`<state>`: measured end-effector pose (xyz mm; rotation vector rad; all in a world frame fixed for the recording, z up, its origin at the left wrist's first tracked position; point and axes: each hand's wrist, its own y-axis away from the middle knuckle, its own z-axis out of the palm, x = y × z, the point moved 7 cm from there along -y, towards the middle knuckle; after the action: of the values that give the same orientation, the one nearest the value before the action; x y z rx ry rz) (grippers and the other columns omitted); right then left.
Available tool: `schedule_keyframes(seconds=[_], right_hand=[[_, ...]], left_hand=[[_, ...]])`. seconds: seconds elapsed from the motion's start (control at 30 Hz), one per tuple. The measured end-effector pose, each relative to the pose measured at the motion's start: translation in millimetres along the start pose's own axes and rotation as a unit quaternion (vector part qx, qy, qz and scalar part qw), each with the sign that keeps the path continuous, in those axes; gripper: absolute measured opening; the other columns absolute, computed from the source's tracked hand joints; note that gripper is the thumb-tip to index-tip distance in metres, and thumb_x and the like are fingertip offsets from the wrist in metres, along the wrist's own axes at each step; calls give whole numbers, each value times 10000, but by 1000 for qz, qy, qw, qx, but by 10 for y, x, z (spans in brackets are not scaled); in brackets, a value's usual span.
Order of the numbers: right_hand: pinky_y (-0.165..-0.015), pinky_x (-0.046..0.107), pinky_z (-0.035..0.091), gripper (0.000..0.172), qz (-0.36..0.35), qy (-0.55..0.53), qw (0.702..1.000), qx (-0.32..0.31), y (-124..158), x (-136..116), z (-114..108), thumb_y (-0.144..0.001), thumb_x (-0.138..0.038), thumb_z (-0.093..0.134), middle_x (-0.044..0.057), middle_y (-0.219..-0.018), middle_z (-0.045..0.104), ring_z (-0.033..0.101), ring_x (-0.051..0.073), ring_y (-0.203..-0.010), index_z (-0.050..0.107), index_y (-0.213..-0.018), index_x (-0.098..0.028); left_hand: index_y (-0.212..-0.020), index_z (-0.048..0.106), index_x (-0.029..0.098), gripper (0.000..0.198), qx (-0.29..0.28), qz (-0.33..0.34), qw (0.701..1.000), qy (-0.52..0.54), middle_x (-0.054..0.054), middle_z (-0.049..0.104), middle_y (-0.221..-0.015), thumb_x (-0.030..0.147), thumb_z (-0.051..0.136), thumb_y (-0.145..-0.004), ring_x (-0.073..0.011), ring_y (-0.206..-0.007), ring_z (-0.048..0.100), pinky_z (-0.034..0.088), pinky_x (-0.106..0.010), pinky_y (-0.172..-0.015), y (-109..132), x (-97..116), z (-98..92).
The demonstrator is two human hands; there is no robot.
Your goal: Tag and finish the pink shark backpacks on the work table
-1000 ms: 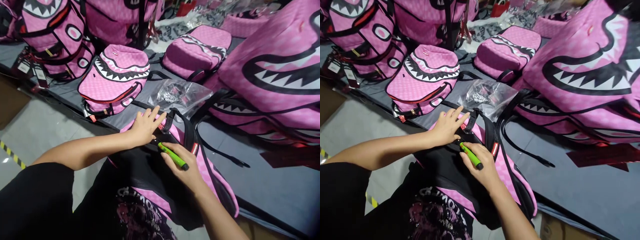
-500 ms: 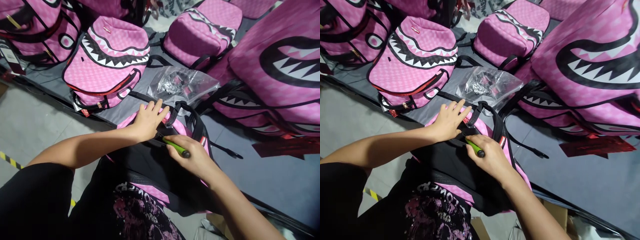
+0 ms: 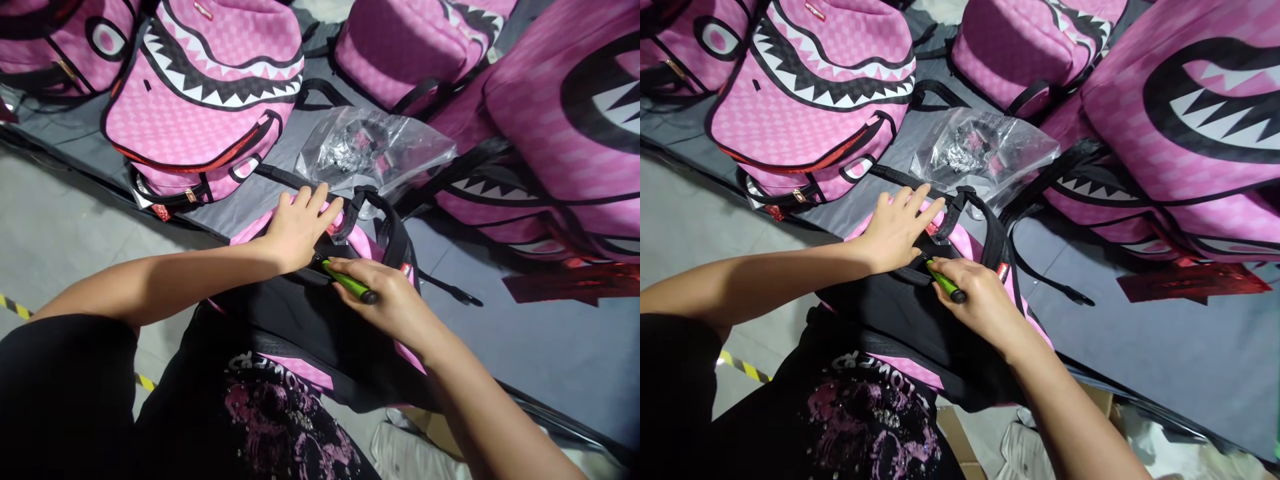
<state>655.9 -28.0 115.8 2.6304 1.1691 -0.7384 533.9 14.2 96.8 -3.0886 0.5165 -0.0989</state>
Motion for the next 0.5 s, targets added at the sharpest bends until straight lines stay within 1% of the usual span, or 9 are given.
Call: schedule_keyframes(seconds=[0.1,0.2,0.27,0.37,0.5], right_hand=[[-899,375,593,250,-6,6,1000,-11,-20,-15,-1,-905,-200,551,88,-1146,721,701,224,-1029,688,-1114,-196],[-892,380,597,268,11,16,999,-26,-22,-16,4,-897,-196,558,76,-1151,721,708,228,-1009,689,-1130,-213],[-904,379,594,268,12,17,1000,-16,-20,-39,-9,-899,-194,552,75,-1162,717,704,228,-1022,689,-1128,-207],[-884,369,600,263,20,28,999,-11,-15,-62,2,-899,-188,551,68,-1142,725,712,223,-992,686,-1125,-206],[-891,375,597,279,23,32,999,2,-16,-85,17,-895,-175,550,80,-1145,723,708,228,-1003,679,-1142,-189]], left_hand=[[-1554,195,234,888,-7,-4,1000,-6,-128,190,-1610,411,671,-825,-350,-1342,298,324,-454,-1025,3,-1,13],[-1560,171,267,895,-9,-8,1000,-9,-110,178,-1615,437,664,-832,-351,-1347,288,317,-460,-1034,2,-4,23],[-1560,169,266,904,-8,-8,1000,-9,-115,180,-1612,442,670,-829,-346,-1347,288,318,-458,-1034,0,-4,27],[-1558,176,250,903,-7,-6,1000,-4,-124,185,-1608,431,674,-827,-348,-1345,292,317,-461,-1035,-2,-4,28],[-1559,167,247,897,-13,-5,1000,19,-116,181,-1610,413,663,-830,-373,-1363,266,307,-472,-1045,3,-7,29]])
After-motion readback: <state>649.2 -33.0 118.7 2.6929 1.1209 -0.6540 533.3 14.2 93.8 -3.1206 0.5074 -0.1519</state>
